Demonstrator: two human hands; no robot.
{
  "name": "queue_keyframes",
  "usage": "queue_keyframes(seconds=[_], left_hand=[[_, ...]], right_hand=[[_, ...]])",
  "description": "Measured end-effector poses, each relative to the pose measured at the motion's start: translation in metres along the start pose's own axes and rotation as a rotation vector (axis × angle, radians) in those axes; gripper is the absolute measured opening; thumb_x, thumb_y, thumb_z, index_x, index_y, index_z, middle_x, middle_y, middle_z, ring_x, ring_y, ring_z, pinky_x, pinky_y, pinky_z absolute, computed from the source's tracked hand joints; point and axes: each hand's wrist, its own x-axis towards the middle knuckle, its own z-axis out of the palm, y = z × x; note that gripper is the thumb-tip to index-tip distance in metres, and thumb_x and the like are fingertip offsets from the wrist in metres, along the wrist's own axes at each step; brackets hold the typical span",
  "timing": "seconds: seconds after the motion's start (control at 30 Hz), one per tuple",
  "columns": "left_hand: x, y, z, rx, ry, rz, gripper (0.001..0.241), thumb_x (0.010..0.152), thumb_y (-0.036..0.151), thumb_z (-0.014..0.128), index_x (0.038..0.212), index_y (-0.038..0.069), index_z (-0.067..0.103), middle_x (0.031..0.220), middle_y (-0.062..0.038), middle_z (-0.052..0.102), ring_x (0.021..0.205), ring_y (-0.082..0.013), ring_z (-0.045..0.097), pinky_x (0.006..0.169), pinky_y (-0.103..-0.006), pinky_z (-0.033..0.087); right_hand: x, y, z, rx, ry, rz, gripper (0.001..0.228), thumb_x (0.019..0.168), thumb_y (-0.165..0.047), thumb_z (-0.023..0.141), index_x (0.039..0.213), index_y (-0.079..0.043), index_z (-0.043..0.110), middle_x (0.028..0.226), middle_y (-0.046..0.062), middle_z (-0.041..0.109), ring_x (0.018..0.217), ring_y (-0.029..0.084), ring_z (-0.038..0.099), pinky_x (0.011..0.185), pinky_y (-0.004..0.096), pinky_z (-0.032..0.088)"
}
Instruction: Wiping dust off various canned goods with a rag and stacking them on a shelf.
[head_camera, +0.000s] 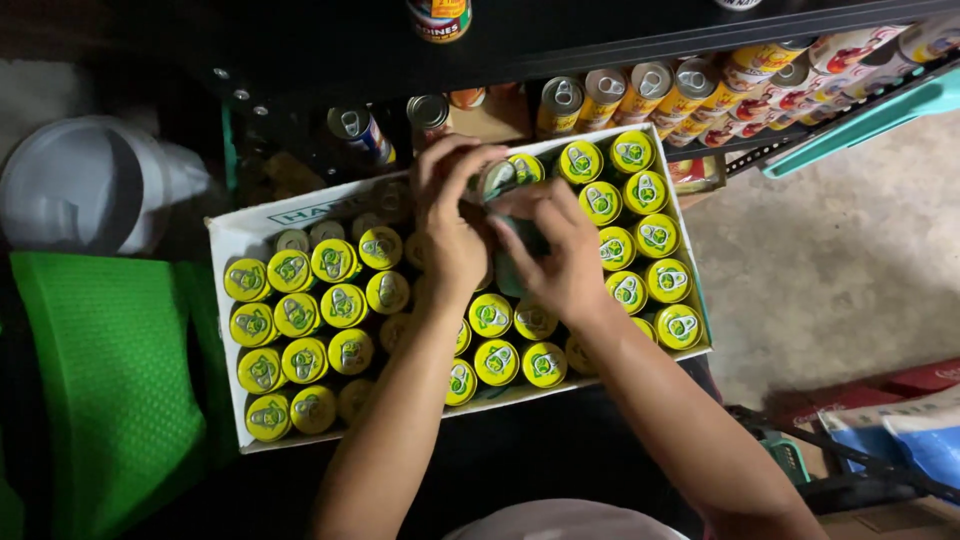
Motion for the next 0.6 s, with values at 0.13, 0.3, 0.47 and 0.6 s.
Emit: queue_keyframes(seconds=[0.13, 0.3, 0.47, 0.6], left_hand=[[0.005, 0.008, -0.002, 0.075, 0.016, 0.0, 0.038, 0.086, 0.002, 0.078, 0.117, 0.023, 0.073, 0.119, -0.002, 0.06, 0.122, -0.0263, 0.059, 0.118, -0.045, 0.038], [-0.002, 0.0, 0.011, -0.025, -0.09, 0.003, 0.024, 0.09, 0.011, 0.077, 0.112, 0.019, 0.075, 0.116, -0.005, 0.062, 0.119, -0.0311, 0.061, 0.113, -0.0481, 0.041], [0.0, -0.005, 0.004, -0.064, -0.082, -0.01, 0.033, 0.087, 0.004, 0.077, 0.115, 0.021, 0.073, 0.116, -0.005, 0.058, 0.121, -0.0319, 0.057, 0.113, -0.0486, 0.041], [0.006, 0.006, 0.0, 0.001, -0.051, -0.003, 0.037, 0.087, 0.001, 0.076, 0.116, 0.023, 0.073, 0.116, -0.003, 0.059, 0.117, -0.0307, 0.06, 0.112, -0.0474, 0.042]], right_hand=[[0.005, 0.009, -0.002, -0.006, 0.02, 0.001, 0.009, 0.096, -0.007, 0.075, 0.1, 0.0, 0.071, 0.096, 0.016, 0.068, 0.091, 0.04, 0.069, 0.078, 0.048, 0.053], [0.007, 0.007, -0.007, -0.042, 0.114, -0.033, 0.01, 0.1, -0.008, 0.07, 0.106, 0.0, 0.069, 0.101, 0.017, 0.067, 0.093, 0.04, 0.067, 0.081, 0.049, 0.052], [0.003, 0.0, 0.003, 0.062, 0.048, -0.037, 0.012, 0.096, -0.006, 0.074, 0.105, 0.001, 0.07, 0.099, 0.018, 0.067, 0.095, 0.042, 0.068, 0.084, 0.05, 0.053], [0.013, 0.001, 0.0, -0.004, 0.111, -0.05, 0.011, 0.1, -0.004, 0.07, 0.106, 0.003, 0.065, 0.099, 0.021, 0.064, 0.095, 0.046, 0.066, 0.082, 0.053, 0.052]])
